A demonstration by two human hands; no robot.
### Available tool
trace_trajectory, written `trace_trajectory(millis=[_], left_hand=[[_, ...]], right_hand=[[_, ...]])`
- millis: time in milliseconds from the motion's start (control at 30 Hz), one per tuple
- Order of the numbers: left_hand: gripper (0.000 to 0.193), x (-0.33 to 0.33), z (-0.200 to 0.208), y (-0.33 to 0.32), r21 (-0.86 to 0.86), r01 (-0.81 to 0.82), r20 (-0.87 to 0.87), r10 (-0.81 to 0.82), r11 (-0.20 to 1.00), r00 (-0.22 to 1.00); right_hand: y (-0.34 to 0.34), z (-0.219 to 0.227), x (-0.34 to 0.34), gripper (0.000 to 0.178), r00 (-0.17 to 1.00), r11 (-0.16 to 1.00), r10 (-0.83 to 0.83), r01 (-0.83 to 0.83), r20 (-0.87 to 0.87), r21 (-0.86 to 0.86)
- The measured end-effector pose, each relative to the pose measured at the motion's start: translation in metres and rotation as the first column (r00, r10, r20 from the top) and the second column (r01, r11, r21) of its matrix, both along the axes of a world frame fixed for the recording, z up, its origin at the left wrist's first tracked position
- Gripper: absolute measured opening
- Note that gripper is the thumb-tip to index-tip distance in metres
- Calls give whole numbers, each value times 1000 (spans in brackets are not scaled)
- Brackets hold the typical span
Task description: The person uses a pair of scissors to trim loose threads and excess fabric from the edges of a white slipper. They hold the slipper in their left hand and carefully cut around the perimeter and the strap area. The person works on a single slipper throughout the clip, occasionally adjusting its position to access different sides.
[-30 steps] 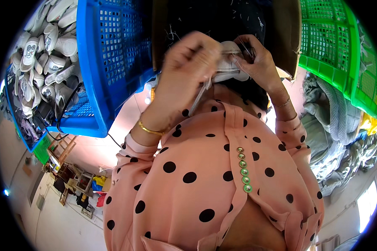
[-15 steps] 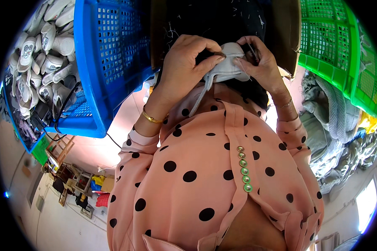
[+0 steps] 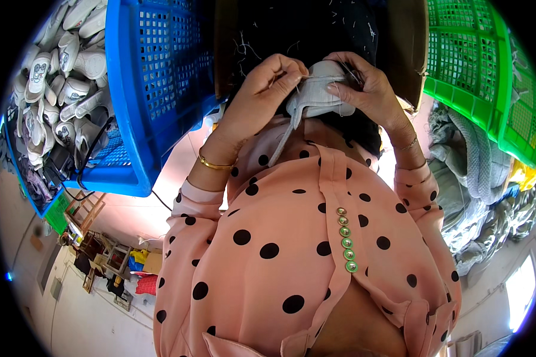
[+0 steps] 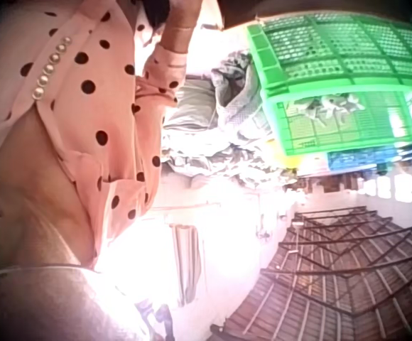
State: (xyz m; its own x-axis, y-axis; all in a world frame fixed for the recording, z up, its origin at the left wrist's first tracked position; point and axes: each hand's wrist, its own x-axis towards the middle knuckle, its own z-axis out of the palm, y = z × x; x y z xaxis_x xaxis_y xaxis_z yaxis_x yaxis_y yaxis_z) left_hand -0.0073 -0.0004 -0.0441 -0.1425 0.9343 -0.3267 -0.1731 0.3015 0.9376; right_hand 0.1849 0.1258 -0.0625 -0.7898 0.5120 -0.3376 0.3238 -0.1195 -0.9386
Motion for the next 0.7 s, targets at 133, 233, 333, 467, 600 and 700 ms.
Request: trace_trajectory(millis=[133,233,333,467,600,700], left_hand=[[16,1,3,6,39,-87,183,78,995,980],[16,3,0,13,171,43,259,-87,984,962],[14,2,14,16,12,273,-404,-245,962,881],[12,-17,-18,-10,-7,386,-955,-120,923,270],[21,-34,-1,-27,-234,71,-971,-237,970,32],[36,-40,11,-30,4,-27,-990,0,1000,-143]], right_hand=[[-1,1,0,50,1000,1000,-17,17,-14,-15],[-4,-3,0,49,998,999,-39,37,-57,-23],[-6,-4,1,46,996,998,-52,54,-68,31],[-4,-9,7,45,995,994,-79,84,-66,74],[-3,-6,8,44,995,997,-73,73,-61,-4],[-2,-9,13,44,996,999,-53,53,-76,-3]])
